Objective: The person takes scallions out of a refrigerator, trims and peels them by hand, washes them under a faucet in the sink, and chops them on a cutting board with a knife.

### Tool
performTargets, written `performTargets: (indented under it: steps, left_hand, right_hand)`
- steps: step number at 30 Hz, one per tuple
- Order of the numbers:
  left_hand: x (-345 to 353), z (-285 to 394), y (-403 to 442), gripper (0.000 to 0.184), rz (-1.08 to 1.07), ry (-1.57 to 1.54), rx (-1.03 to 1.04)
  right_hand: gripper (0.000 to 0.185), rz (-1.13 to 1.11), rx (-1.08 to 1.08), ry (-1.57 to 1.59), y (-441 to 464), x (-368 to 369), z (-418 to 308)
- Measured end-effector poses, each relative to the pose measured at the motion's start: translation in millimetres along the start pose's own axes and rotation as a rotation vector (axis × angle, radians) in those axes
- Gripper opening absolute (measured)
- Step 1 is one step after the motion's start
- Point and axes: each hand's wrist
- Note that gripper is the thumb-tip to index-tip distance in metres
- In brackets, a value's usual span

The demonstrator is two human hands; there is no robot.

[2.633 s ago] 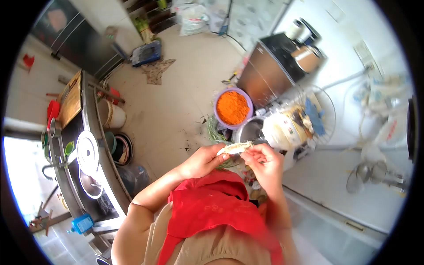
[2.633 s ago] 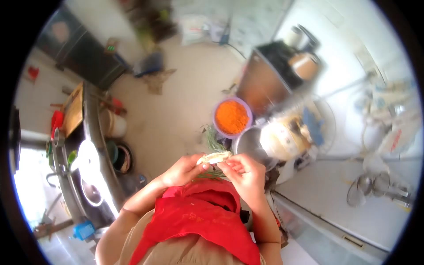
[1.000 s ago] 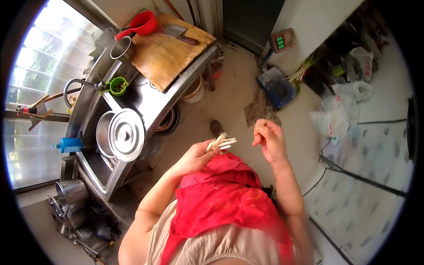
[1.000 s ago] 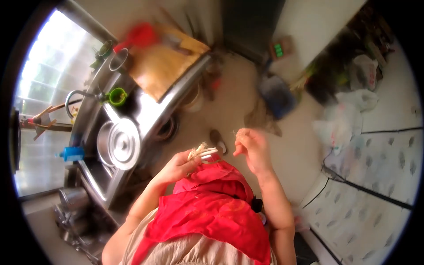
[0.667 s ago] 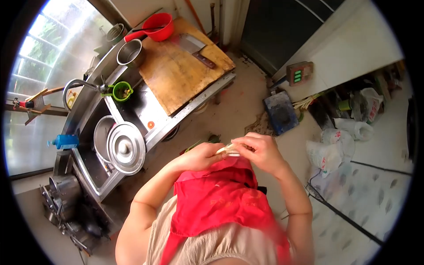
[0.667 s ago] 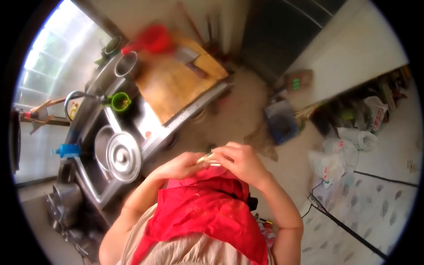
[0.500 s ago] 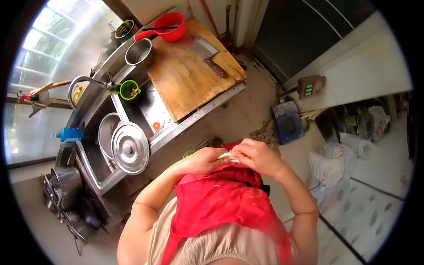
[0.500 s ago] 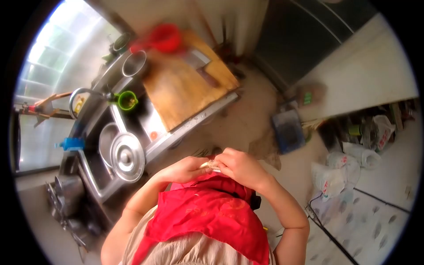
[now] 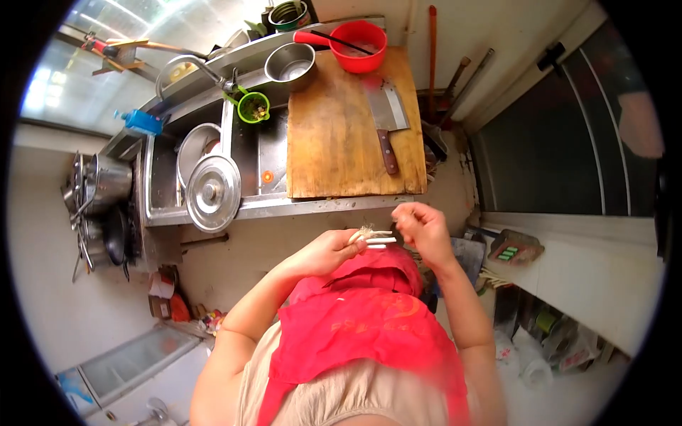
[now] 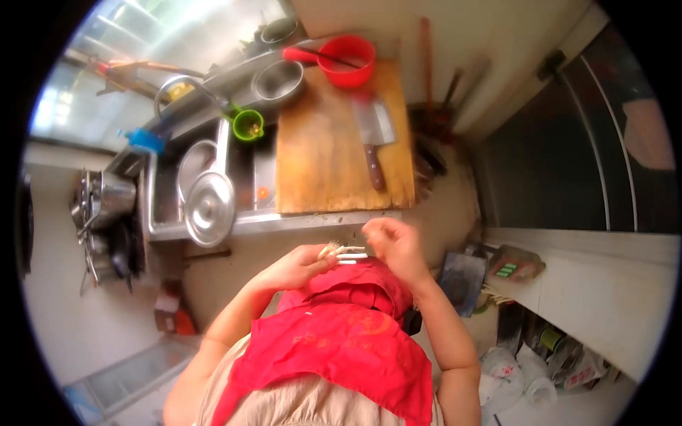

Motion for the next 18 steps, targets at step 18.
performTargets:
  steps: [18]
  left_hand:
    - [74, 29, 53, 0.025, 0.204, 0.132, 0.031]
  right_hand:
    - [0.012, -0.366, 0.013, -0.381, 33, -51, -40]
Point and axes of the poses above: each hand's wrist, its own y-axis towards the middle knuckle, its own x-axis out of the palm, z = x × y, and after that the axes turned 3 degrees about y, right-handed
